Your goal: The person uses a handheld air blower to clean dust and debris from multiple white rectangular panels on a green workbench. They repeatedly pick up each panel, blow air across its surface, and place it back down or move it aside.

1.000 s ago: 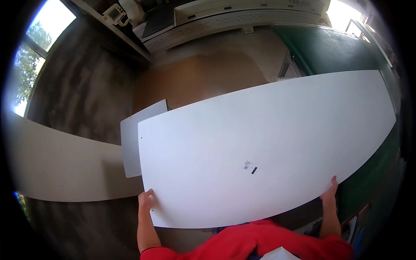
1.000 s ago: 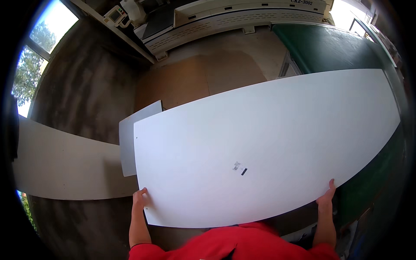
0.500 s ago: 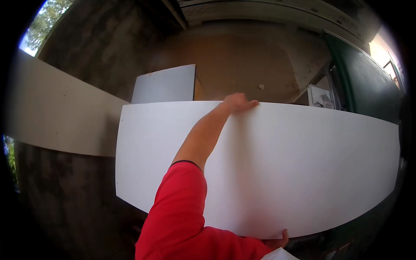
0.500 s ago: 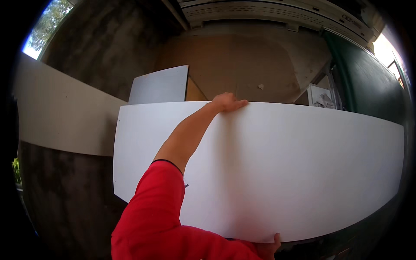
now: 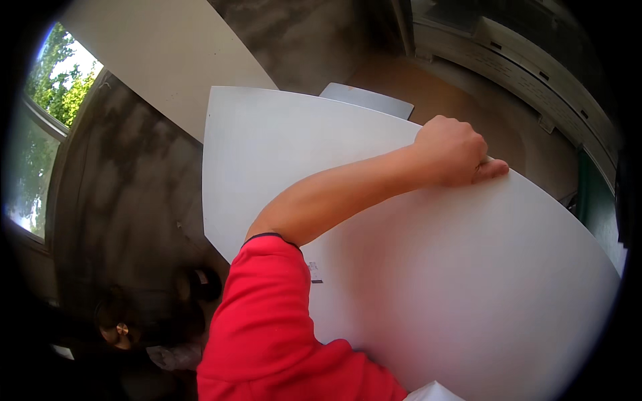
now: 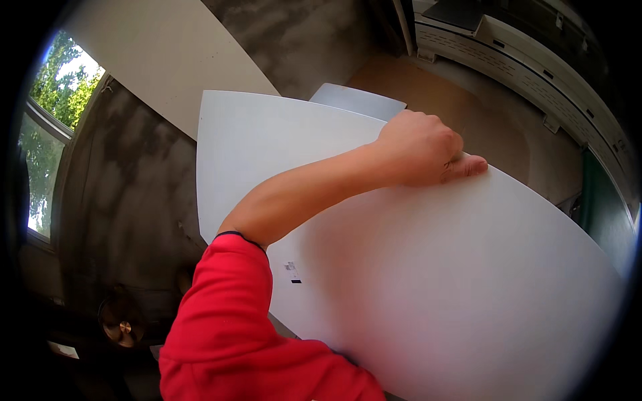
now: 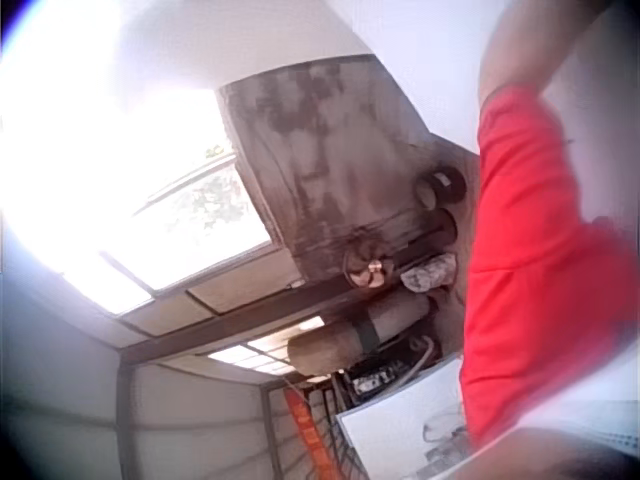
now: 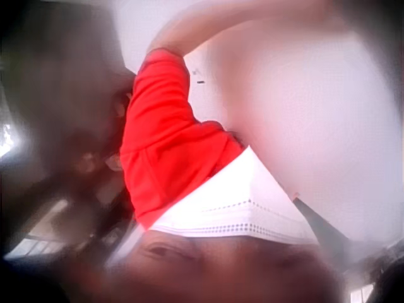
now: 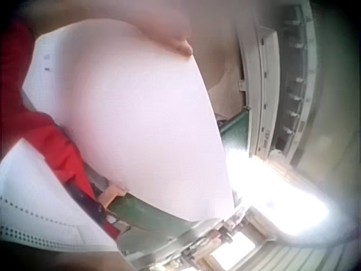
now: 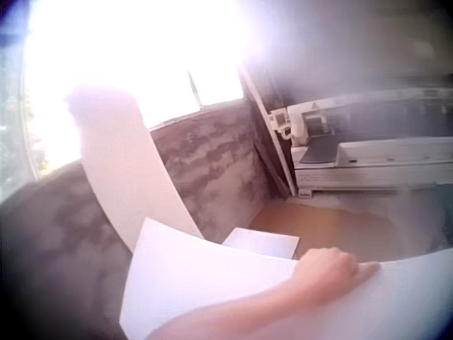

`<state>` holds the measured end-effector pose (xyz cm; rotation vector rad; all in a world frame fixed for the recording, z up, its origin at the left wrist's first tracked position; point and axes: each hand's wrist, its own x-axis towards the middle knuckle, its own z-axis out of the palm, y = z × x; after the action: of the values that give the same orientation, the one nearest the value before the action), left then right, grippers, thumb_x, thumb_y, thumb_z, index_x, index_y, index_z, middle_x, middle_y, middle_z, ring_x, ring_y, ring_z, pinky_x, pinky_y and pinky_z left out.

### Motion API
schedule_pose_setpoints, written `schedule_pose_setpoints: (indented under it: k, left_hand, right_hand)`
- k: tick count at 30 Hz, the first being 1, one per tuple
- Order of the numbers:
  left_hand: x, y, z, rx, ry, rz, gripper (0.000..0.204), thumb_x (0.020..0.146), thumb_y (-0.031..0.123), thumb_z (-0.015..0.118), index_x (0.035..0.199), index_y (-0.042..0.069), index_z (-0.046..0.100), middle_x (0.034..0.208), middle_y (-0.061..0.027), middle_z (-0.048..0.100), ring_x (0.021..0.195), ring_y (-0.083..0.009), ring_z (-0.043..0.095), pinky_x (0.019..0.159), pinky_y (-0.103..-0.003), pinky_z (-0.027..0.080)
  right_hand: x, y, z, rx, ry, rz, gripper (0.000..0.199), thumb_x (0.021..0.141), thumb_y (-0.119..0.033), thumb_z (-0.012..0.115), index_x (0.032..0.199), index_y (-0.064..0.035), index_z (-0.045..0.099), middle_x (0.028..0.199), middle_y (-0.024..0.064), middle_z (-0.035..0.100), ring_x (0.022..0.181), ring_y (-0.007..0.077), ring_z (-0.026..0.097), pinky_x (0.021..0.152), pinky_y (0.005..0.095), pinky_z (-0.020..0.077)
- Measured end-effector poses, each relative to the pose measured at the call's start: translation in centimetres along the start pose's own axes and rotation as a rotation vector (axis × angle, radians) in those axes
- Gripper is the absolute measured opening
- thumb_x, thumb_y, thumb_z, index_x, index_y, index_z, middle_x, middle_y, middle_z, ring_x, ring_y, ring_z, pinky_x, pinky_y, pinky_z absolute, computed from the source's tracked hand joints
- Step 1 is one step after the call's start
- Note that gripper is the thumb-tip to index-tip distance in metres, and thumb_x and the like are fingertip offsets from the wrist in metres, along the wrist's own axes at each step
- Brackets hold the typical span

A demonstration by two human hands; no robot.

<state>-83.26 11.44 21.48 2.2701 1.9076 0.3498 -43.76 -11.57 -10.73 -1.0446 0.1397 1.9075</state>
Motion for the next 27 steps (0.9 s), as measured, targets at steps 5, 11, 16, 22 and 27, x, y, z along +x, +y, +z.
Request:
schedule_pose_setpoints:
  k: [5,11,16,22,27]
  left_hand:
    - [-12.8,0.9,-10.5,0.145,0.468,0.033,0.063,0.091,0.061,0.054,0.056,0.009,0.051,0.051,-0.0068,0.049,0.046,-0.0282,0.048,0.044,-0.041,0.037]
    - [-31.9,-0.6,-17.5,0.391,0.886,-0.024,0.056,0.086,0.057,0.063,0.06,0.008,0.054,0.05,-0.0055,0.047,0.044,-0.0254,0.049,0.042,-0.036,0.037]
    - [-49.9,-1.8,-18.3,0.526,1.233,-0.113,0.059,0.084,0.06,0.063,0.066,0.004,0.059,0.054,-0.0065,0.053,0.045,-0.024,0.054,0.044,-0.033,0.042]
    - [-67.0,-3.5,-18.1,0.402,1.424,-0.349,0.069,0.077,0.068,0.068,0.07,0.0,0.062,0.061,-0.0089,0.062,0.053,-0.018,0.063,0.05,-0.029,0.048]
    - [-67.3,-1.4,-26.8,0.41,1.35,-0.79,0.075,0.072,0.069,0.073,0.094,-0.002,0.068,0.064,0.0011,0.058,0.057,-0.0059,0.052,0.055,-0.022,0.043]
  right_hand:
    - [0.2,-2.3,3.8,-0.024,-0.078,-0.078,0.08,0.081,-0.058,0.054,0.145,-0.0115,0.04,0.144,0.0118,0.044,0.133,0.0346,0.04,0.11,0.0529,0.032]
    - [0.4,-3.6,12.5,-0.027,-0.25,-0.174,0.083,0.078,-0.059,0.056,0.145,-0.0124,0.041,0.145,0.0116,0.044,0.133,0.0345,0.039,0.11,0.0537,0.0317]
    - [-0.3,-2.2,21.2,0.072,-0.476,-0.251,0.085,0.076,-0.059,0.058,0.145,-0.0131,0.041,0.145,0.0114,0.044,0.134,0.0343,0.039,0.111,0.0544,0.0314]
    - [-4.1,8.0,37.8,0.001,-0.451,-0.359,0.081,0.078,-0.061,0.057,0.141,-0.0113,0.046,0.144,0.0119,0.045,0.131,0.0354,0.042,0.108,0.0539,0.0362]
    - [-11.5,22.6,50.4,-0.176,-0.617,-0.263,0.086,0.081,-0.066,0.054,0.147,-0.0124,0.038,0.149,0.0103,0.041,0.133,0.0346,0.041,0.108,0.0523,0.037]
